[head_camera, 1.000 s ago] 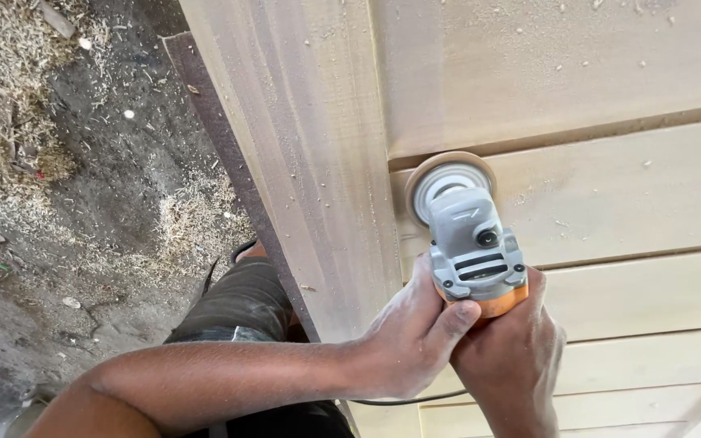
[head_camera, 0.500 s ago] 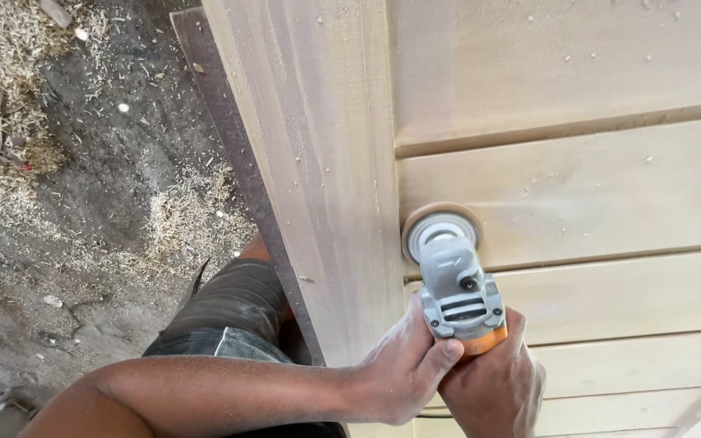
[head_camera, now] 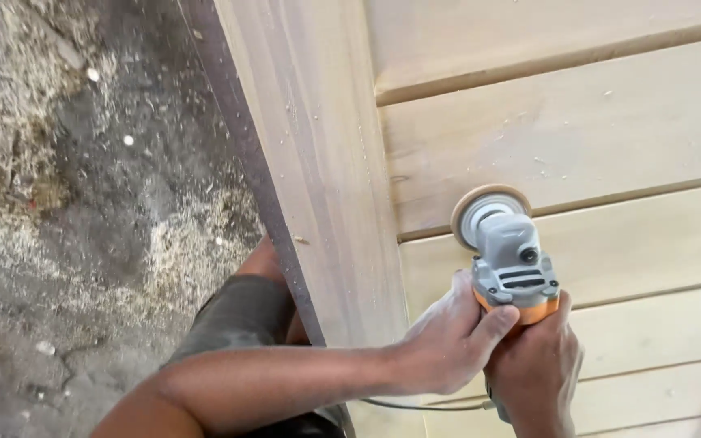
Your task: Sanding a wooden door using a power sander.
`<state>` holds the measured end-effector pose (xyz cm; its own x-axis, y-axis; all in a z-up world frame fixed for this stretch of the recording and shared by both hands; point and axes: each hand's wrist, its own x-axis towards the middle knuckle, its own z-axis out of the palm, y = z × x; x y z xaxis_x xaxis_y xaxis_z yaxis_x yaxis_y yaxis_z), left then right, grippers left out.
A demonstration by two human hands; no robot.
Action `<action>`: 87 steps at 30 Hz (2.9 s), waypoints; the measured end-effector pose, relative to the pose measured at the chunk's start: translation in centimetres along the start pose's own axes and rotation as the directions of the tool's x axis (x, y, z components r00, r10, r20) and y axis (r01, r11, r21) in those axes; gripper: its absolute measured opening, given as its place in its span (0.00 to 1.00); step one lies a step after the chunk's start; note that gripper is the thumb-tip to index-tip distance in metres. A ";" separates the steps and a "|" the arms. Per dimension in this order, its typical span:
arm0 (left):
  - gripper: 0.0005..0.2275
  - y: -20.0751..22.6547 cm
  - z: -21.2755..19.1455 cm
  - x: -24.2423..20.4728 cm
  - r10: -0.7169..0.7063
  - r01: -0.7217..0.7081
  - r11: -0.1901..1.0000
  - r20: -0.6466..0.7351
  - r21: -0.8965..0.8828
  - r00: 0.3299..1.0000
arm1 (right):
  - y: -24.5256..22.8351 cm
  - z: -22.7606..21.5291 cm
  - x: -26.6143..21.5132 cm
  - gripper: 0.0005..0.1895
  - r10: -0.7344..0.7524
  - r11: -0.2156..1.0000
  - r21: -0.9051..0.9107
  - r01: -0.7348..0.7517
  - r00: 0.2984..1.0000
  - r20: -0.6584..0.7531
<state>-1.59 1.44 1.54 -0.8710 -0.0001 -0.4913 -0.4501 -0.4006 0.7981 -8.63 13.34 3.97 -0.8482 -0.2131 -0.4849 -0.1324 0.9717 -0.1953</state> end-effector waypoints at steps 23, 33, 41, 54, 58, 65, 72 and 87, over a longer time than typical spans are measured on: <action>0.23 -2.9 -2.1 -3.5 -0.058 0.056 0.998 -0.114 -0.022 0.992 | -3.0 2.8 -1.6 0.27 -0.070 0.996 0.055 0.064 0.991 0.114; 0.25 -1.7 -4.0 -1.9 0.019 -0.018 1.000 -0.173 0.008 0.985 | -5.7 2.1 0.6 0.26 -0.130 0.992 0.015 0.129 0.989 0.073; 0.27 -1.0 -5.9 0.1 0.073 -0.074 0.997 -0.230 0.006 0.970 | -7.9 1.6 2.9 0.25 -0.273 0.962 -0.020 0.273 0.962 0.023; 0.25 1.4 -9.1 2.8 0.143 -0.149 0.989 -0.247 -0.005 0.958 | -11.4 0.9 6.2 0.27 -0.311 0.950 -0.023 0.311 0.950 -0.009; 0.25 3.2 -10.4 3.8 0.131 -0.142 0.989 -0.242 -0.029 0.961 | -12.4 0.6 7.6 0.28 -0.348 0.937 -0.010 0.348 0.937 -0.035; 0.25 4.1 -8.5 3.6 0.131 -0.137 0.990 -0.173 -0.018 0.976 | -9.8 -0.6 7.1 0.31 -0.312 0.949 0.011 0.315 0.945 -0.094; 0.28 2.2 -5.8 2.1 0.035 -0.058 0.981 -0.122 -0.183 0.992 | -5.4 -0.2 5.9 0.36 -0.094 0.992 -0.080 0.097 0.995 0.042; 0.26 3.1 -3.9 6.9 0.101 -0.126 0.982 -0.178 -0.141 0.979 | -5.7 -3.1 10.8 0.33 -0.157 0.986 -0.023 0.164 0.970 0.187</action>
<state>-8.22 -3.36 -0.66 -0.8629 -0.2034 -0.4627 -0.3042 -0.5221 0.7968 -18.62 5.83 2.53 -0.7057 -0.3780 -0.5993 -0.2813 0.9258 -0.2526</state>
